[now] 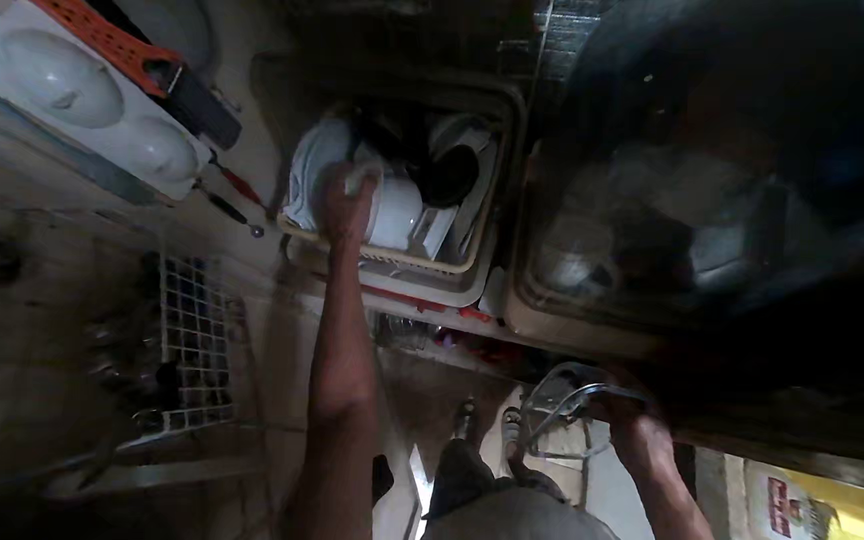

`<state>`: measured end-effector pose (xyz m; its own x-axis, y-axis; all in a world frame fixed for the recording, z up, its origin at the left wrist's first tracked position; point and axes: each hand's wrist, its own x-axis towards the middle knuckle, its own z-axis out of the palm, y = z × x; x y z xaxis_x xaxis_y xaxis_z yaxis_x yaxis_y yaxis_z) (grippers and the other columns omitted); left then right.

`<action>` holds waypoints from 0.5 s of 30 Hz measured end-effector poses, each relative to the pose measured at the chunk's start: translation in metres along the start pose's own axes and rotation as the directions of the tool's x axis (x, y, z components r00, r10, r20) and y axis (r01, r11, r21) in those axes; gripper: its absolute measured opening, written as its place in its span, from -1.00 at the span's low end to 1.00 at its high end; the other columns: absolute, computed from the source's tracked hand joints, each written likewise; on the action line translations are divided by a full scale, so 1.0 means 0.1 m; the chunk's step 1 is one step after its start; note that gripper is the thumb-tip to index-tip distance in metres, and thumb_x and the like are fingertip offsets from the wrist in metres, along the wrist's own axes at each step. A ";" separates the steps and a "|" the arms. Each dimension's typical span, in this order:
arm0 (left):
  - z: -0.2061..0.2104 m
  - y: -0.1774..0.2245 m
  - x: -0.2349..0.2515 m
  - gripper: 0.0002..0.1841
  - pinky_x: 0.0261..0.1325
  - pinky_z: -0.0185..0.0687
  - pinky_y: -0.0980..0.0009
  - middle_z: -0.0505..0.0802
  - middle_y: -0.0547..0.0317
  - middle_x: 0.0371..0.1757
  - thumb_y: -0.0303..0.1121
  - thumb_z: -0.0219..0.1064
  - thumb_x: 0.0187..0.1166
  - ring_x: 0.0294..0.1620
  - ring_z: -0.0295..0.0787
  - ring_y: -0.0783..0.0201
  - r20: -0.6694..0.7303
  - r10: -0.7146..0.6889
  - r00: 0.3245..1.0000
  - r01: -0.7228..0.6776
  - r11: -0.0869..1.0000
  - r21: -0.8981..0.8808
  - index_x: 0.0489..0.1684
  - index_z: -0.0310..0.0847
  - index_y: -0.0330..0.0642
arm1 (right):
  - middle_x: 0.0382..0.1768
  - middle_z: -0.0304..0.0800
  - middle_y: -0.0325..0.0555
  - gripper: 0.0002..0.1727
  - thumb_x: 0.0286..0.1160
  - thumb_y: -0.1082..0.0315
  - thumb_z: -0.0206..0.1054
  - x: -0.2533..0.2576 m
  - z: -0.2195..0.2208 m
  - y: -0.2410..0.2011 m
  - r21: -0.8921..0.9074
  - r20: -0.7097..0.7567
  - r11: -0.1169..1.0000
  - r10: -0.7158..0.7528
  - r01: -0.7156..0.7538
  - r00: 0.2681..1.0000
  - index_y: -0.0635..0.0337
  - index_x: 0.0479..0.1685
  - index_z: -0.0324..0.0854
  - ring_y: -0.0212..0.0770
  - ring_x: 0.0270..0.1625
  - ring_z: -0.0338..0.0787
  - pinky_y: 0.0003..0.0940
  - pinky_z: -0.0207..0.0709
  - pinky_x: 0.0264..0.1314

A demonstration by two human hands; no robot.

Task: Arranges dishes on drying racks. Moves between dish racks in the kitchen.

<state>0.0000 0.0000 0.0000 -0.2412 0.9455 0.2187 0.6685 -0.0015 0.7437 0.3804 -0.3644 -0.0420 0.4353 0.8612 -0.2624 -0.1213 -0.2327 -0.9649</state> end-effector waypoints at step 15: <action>0.22 0.48 -0.96 -0.48 0.81 0.18 0.12 0.44 -0.03 0.74 -0.04 0.22 0.75 0.80 0.24 0.07 -0.192 0.379 0.906 -0.392 0.919 -0.037 0.56 0.53 -0.15 | 0.14 0.82 0.02 -0.58 0.56 0.55 0.16 -0.21 -0.01 0.09 0.114 -0.163 0.992 -0.031 0.050 0.986 0.40 0.40 0.54 -0.19 0.08 0.85 -0.24 0.79 0.15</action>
<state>0.0709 -0.0831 0.0006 -0.1002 0.7933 0.6005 0.6827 -0.3843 0.6215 0.3714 -0.3853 -0.0449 0.5783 0.7828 -0.2295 -0.2006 -0.1362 -0.9702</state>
